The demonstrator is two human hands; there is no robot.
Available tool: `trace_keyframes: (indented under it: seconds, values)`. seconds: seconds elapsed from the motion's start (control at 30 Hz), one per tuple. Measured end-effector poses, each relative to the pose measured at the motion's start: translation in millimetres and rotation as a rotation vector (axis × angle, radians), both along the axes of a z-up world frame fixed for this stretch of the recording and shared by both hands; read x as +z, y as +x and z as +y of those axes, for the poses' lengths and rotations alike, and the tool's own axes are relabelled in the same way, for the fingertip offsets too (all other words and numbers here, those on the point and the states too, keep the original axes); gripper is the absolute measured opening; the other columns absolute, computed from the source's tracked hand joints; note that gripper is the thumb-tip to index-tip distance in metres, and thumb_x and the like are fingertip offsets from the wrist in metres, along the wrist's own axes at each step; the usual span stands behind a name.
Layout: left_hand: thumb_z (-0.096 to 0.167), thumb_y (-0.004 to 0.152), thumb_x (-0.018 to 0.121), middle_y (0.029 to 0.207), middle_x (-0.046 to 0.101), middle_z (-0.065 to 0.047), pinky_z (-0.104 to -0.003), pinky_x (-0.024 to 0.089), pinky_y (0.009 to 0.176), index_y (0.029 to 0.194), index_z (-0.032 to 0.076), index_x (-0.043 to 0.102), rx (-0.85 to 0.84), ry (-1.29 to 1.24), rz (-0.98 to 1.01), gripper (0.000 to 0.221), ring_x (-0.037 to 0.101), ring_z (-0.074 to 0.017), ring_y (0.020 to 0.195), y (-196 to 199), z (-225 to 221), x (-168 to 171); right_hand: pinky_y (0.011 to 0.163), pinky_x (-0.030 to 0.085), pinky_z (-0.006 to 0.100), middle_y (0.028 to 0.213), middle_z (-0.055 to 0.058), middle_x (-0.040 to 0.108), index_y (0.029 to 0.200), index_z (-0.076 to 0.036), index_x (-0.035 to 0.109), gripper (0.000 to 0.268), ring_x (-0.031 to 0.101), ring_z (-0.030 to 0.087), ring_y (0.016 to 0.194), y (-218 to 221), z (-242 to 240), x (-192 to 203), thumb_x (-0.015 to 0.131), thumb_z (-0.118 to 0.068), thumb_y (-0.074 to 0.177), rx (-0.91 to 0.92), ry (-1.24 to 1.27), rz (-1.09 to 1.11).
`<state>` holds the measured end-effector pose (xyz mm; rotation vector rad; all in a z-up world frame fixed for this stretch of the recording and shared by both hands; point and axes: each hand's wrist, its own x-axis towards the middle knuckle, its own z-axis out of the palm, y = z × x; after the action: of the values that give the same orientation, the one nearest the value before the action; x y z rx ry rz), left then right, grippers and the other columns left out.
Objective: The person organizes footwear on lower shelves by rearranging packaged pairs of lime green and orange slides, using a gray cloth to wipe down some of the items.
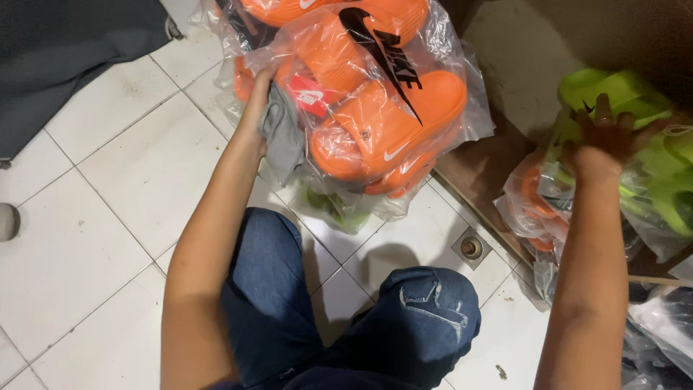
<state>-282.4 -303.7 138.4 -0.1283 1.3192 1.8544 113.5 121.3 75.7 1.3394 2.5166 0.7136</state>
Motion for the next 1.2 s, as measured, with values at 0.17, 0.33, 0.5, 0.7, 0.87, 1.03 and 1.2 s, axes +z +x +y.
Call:
trace_keyframes:
  seconds: [0.17,0.33,0.5,0.7,0.87,1.03,1.2]
  values:
    - [0.051,0.087,0.055,0.121,0.068,-0.005,-0.030,0.051,0.100,0.130,0.016,0.055,-0.011,-0.115,0.426,0.055,0.068,-0.0151,0.113,2.6,-40.0,-10.3,0.116,-0.009,0.078,0.173,0.004,0.043,0.136,-0.039,0.064,0.061,0.051,0.050,0.131,3.6,10.2,-9.4,0.065,-0.047,0.075,0.153,0.042,0.146]
    - [0.009,0.101,0.062,0.119,0.052,-0.011,-0.035,0.043,0.101,0.124,0.001,0.050,0.051,-0.212,1.295,0.027,0.059,-0.0217,0.109,56.6,-92.8,6.4,0.112,0.007,0.078,0.173,-0.003,0.034,0.136,-0.038,0.062,0.059,0.045,0.053,0.131,0.6,19.4,-14.7,0.065,-0.041,0.077,0.054,-0.061,0.163]
    - [0.041,0.104,0.049,0.104,0.063,-0.004,-0.033,0.051,0.087,0.114,0.009,0.057,-0.176,-0.011,1.182,0.034,0.064,-0.0179,0.091,154.7,-80.2,2.7,0.107,0.005,0.087,0.168,0.003,0.040,0.142,-0.042,0.059,0.063,0.042,0.057,0.136,7.1,10.0,-15.0,0.061,-0.049,0.079,0.082,-0.038,0.141]
    - [0.023,0.097,0.067,0.098,0.068,0.007,-0.025,0.047,0.071,0.096,0.017,0.066,-0.611,0.227,0.896,0.006,0.063,-0.0084,0.098,221.7,66.3,-44.5,0.112,0.012,0.079,0.175,0.001,0.033,0.138,-0.027,0.065,0.057,0.041,0.048,0.137,16.6,-3.5,-24.1,0.066,-0.042,0.083,0.143,0.029,0.170]
    - [0.034,0.093,0.066,0.100,0.069,-0.002,-0.028,0.047,0.091,0.105,0.012,0.068,-0.678,0.153,0.548,0.025,0.065,-0.0138,0.096,262.3,192.7,-73.5,0.114,0.013,0.074,0.175,0.009,0.029,0.141,-0.023,0.070,0.058,0.031,0.052,0.144,11.5,-26.7,-15.9,0.070,-0.036,0.085,0.227,0.056,0.243]
    - [0.049,0.086,0.059,0.112,0.078,-0.009,-0.032,0.046,0.099,0.113,0.006,0.077,-0.604,0.127,0.569,0.054,0.068,-0.0198,0.110,292.6,300.9,-57.3,0.112,0.024,0.069,0.174,0.005,0.026,0.132,-0.034,0.076,0.052,0.027,0.050,0.146,13.5,-22.3,-20.5,0.082,-0.036,0.080,0.238,0.218,0.335]
    - [0.071,0.074,0.051,0.168,0.031,0.002,-0.034,0.015,0.125,0.163,0.018,0.026,-0.505,0.120,0.218,0.106,0.019,-0.0169,0.157,321.1,371.2,-55.7,0.101,0.039,0.056,0.152,-0.005,0.053,0.147,-0.024,0.066,0.056,0.048,0.032,0.136,32.3,-28.8,-54.4,0.058,-0.037,0.093,0.214,0.450,0.264]
